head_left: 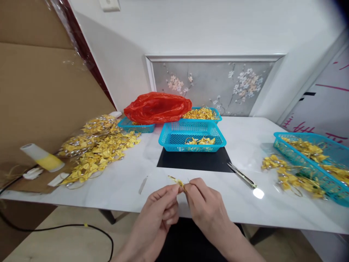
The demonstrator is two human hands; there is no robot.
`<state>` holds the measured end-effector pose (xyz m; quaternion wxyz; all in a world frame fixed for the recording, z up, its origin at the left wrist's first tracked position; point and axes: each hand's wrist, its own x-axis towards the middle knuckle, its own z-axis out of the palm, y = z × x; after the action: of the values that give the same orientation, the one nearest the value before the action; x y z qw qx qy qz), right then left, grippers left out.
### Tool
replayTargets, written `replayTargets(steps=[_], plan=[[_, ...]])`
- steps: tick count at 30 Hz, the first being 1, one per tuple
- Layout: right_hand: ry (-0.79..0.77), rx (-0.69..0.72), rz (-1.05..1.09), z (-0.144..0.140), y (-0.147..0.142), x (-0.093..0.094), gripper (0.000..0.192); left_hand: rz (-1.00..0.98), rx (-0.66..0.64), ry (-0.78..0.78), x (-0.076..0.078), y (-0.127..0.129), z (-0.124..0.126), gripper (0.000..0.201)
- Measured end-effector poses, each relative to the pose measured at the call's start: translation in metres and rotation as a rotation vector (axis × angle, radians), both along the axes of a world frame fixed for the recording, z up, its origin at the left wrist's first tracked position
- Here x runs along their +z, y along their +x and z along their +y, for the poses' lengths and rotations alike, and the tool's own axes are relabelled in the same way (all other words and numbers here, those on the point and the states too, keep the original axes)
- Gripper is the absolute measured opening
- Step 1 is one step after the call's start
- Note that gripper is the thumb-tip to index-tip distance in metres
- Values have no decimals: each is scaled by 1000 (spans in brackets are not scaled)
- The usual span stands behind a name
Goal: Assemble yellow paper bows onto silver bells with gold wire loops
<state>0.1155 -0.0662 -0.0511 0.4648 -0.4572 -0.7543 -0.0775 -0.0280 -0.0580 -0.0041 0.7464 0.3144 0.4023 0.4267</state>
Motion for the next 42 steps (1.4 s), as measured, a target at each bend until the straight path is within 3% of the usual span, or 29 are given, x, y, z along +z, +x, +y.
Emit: replayTargets(steps=[6, 10, 16, 23, 32, 37, 42], plan=[[-183, 150, 241, -2, 5, 10, 17, 34, 24, 23, 2, -2, 10, 15], [-277, 204, 366, -3, 6, 17, 15, 48, -36, 44, 5, -5, 7, 15], [-431, 263, 387, -9, 14, 20, 15, 62, -23, 74, 9, -5, 6, 17], [-491, 192, 343, -20, 39, 17, 16, 18, 17, 33, 6, -9, 8, 17], [-408, 134, 203, -23, 42, 3, 25, -59, -57, -21, 2, -12, 5, 27], [-246, 47, 180, -20, 46, -1, 23, 64, -124, -28, -4, -16, 5, 11], [-115, 10, 147, -17, 46, 5, 21, 317, -204, 126, 2, -15, 5, 19]])
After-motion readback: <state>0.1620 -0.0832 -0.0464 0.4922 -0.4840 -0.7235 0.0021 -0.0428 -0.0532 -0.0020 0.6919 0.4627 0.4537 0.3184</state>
